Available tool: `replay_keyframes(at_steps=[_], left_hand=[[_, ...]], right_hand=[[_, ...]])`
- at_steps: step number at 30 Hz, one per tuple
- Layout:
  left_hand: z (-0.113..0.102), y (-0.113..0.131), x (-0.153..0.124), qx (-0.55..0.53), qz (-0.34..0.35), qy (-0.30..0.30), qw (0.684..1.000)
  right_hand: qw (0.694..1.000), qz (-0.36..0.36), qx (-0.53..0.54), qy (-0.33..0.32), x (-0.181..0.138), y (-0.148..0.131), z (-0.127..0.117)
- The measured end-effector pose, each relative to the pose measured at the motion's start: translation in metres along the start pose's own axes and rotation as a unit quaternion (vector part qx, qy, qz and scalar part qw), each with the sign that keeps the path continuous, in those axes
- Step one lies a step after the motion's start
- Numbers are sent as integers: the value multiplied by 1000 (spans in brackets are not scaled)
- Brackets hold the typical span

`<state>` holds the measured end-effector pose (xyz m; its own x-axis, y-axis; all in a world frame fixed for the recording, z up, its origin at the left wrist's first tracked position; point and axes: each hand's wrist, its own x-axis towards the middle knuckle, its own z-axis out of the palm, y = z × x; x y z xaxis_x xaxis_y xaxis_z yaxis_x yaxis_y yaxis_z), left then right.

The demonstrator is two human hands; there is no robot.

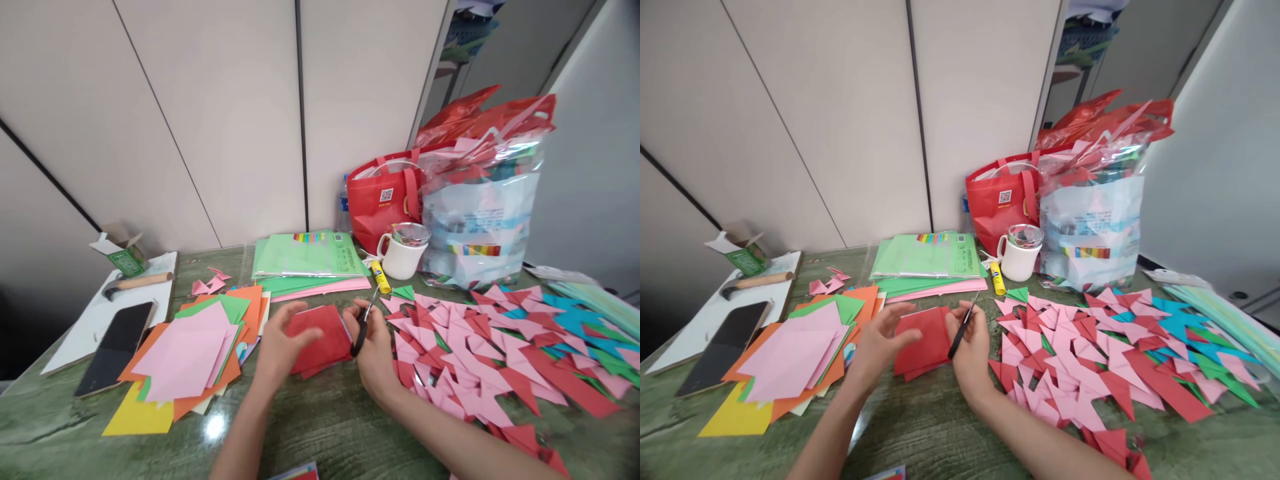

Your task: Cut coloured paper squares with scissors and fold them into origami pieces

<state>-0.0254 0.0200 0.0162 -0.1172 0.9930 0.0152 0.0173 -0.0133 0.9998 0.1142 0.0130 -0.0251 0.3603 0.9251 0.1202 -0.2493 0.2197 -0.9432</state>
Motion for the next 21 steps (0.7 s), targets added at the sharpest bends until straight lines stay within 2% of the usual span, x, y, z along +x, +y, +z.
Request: replay_keyframes(at_steps=[1,3,6,9,13,18,21], left_hand=[[2,-2,-3,101,36,-43,993],[2,-7,-6,234,69,-94,965],[-1,-14,-8,326,42,-145,933],[-4,-15,-7,358,25,-164,919],[-7,-16,-6,383,53,-159,908],[-8,-18,-5,360,98,-151,915],[-7,-16,-1,337,116,-121,926]], right_hand=[[1000,2,5,7,1,-1,0],[1000,10,11,12,2,-1,1],[1000,22,18,11,3,-1,1],[999,28,22,3,1,1,0],[999,32,27,2,1,2,-1],[999,31,20,16,3,2,0],[999,31,23,-6,3,2,0]])
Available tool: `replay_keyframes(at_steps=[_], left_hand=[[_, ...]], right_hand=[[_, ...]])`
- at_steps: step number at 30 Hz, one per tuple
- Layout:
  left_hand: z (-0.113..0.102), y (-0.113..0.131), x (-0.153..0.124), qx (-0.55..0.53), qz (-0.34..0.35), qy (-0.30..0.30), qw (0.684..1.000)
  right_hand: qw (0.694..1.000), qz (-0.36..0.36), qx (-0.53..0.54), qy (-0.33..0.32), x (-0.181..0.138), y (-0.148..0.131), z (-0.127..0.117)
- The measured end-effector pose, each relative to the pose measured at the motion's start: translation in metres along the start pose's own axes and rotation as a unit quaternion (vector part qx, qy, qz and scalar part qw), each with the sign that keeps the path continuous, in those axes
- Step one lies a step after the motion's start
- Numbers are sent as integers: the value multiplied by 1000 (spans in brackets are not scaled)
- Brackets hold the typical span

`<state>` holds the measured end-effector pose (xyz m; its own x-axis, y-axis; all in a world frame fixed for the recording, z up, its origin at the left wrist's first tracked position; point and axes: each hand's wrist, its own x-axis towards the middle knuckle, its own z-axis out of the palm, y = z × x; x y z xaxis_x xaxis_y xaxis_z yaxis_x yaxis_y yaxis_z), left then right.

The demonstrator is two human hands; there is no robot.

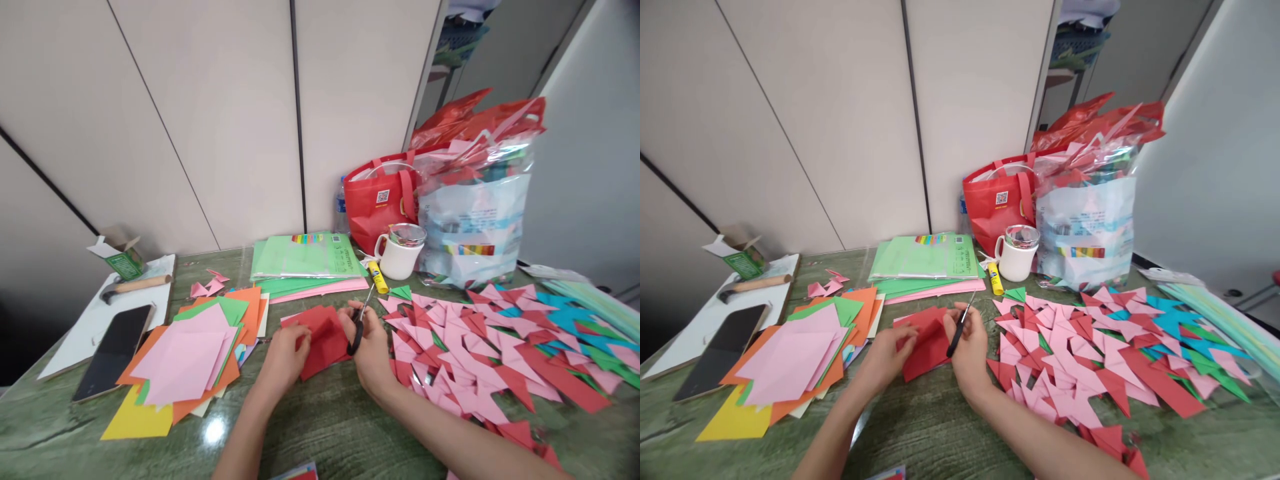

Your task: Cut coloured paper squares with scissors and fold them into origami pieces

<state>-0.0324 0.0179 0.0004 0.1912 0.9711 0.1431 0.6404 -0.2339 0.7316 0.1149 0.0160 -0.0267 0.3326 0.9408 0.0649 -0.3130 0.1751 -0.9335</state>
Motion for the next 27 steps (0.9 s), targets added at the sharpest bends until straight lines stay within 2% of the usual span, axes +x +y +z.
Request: replay_keyframes(at_steps=[3,7,11,13,18,23,27], left_hand=[[-5,4,2,-15,-8,100,995],[-13,10,1,-60,2,263,963],[-17,13,-1,-81,-6,326,942],[-18,13,0,-87,-15,336,938],[-17,8,2,-143,-51,312,938],[-10,2,5,-231,-65,269,933],[-5,-3,7,-275,-89,273,918]], right_hand=[[1000,-7,-17,-24,0,1,0],[999,-33,-25,-28,-1,1,0],[999,-41,-6,-30,-3,-3,2],[999,-32,3,-36,-3,-4,3],[999,-2,-3,-44,-5,-7,4],[999,-26,-13,-25,-4,-11,5],[999,-38,-23,-12,-4,-13,4]])
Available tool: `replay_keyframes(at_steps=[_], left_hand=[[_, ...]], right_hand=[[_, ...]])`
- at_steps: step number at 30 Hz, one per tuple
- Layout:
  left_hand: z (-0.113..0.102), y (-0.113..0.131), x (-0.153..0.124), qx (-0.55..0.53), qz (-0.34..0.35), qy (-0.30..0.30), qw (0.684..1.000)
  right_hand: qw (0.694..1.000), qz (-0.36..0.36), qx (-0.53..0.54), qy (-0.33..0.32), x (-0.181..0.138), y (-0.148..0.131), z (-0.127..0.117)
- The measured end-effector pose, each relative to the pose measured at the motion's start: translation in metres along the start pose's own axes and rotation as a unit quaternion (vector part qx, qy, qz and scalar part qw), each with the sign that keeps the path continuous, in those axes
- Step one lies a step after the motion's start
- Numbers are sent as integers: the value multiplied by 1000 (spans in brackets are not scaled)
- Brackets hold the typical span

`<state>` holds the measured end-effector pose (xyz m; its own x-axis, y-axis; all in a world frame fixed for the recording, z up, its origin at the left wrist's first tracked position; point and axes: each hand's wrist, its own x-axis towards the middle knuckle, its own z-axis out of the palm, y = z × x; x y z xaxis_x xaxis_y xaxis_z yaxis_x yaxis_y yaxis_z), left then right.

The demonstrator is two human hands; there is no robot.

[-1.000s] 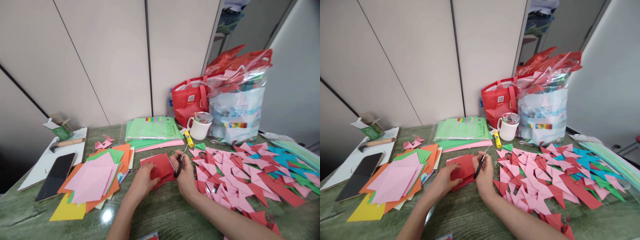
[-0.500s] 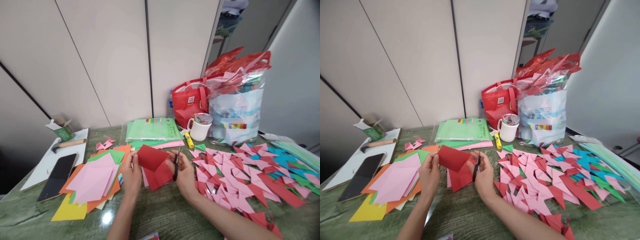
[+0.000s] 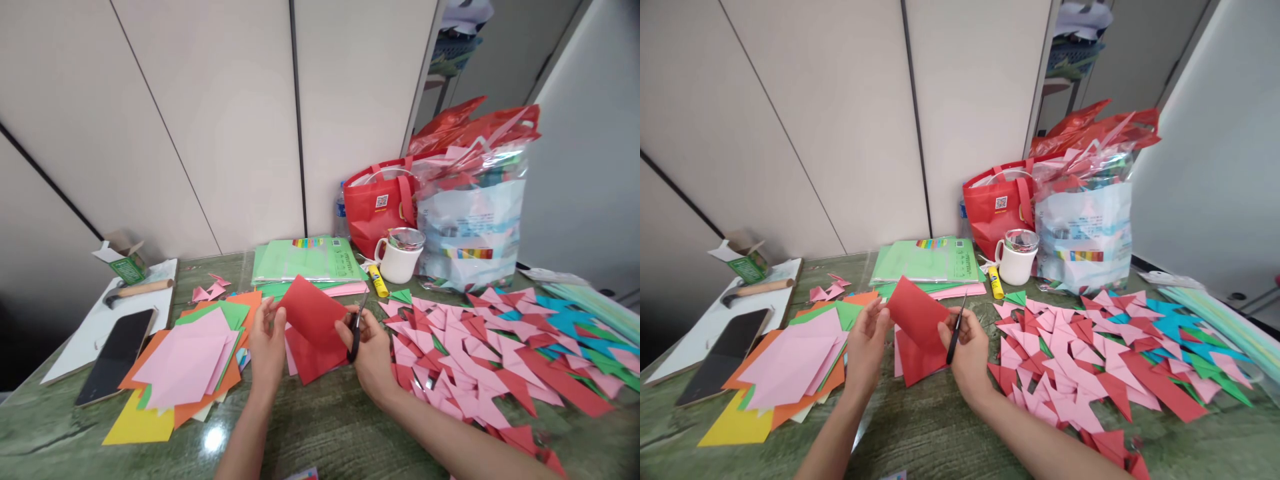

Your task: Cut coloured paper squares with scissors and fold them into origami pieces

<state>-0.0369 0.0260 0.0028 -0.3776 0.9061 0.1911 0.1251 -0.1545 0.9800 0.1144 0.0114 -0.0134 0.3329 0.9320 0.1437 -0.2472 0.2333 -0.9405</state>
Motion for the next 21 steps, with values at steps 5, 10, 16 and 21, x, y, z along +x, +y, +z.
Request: replay_keyframes(at_steps=[5,10,16,21], left_hand=[[5,1,-3,-29,-37,-70,996],[14,13,-13,-58,-36,-139,988],[15,25,-25,-27,37,-138,989],[17,27,-34,72,67,-323,941]], right_hand=[[1000,-2,13,16,0,-2,0],[999,22,30,26,1,0,0],[1000,12,0,27,1,-2,-1],[999,-25,-13,41,2,-6,-1]])
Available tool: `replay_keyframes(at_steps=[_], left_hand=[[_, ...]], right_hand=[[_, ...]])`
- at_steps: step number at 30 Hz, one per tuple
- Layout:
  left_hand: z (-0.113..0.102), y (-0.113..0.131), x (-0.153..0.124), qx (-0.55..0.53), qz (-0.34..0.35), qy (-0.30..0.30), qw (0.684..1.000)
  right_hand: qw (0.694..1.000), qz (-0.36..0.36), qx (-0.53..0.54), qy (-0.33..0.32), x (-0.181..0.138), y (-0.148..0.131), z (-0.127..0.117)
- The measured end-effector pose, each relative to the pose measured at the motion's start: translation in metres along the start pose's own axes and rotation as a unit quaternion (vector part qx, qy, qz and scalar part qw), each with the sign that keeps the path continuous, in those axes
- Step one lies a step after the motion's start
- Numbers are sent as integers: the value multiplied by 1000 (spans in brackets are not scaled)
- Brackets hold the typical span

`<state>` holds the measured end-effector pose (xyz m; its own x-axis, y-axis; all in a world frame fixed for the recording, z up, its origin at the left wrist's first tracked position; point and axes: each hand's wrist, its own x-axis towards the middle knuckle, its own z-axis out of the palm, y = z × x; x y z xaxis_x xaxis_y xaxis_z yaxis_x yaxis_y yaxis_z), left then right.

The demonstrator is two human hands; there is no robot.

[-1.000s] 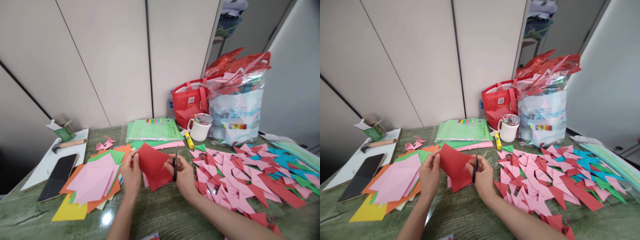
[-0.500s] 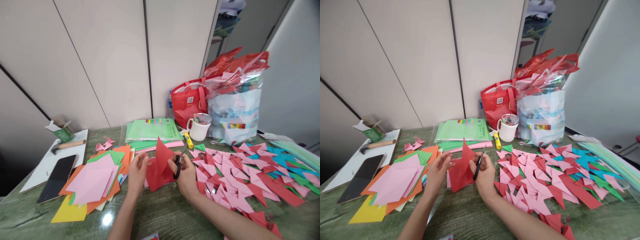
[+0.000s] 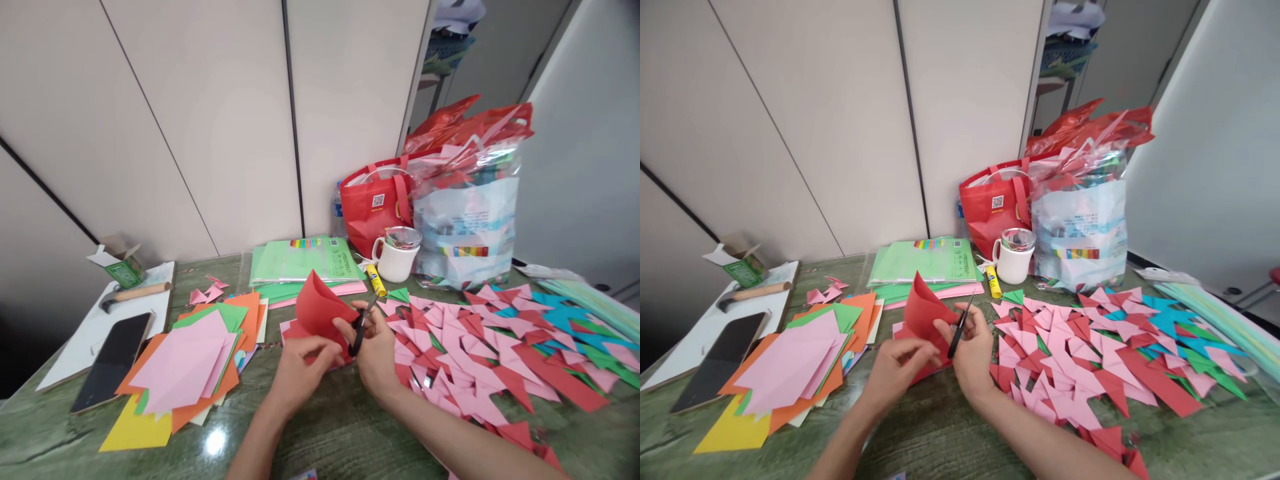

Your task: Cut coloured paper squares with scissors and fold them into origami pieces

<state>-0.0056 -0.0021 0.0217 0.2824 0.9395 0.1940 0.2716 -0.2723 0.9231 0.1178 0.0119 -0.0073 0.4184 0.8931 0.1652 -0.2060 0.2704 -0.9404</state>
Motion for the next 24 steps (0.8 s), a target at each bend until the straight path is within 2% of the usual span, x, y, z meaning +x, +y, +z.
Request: replay_keyframes(at_steps=[2,7,13,20,24], left_hand=[[2,-3,0,37,11,-26,999],[0,-16,5,-52,-20,71,996],[-1,-18,8,-97,-2,125,987],[-2,-15,7,-209,-10,101,973],[-3,-16,7,-196,-23,137,971]], right_hand=[[1000,-6,-2,-3,0,-2,0],[998,-40,-9,-49,-4,-2,2],[989,-95,1,-114,-9,1,-1],[987,-105,-1,-124,-8,3,-1],[987,-101,16,-122,-10,2,0]])
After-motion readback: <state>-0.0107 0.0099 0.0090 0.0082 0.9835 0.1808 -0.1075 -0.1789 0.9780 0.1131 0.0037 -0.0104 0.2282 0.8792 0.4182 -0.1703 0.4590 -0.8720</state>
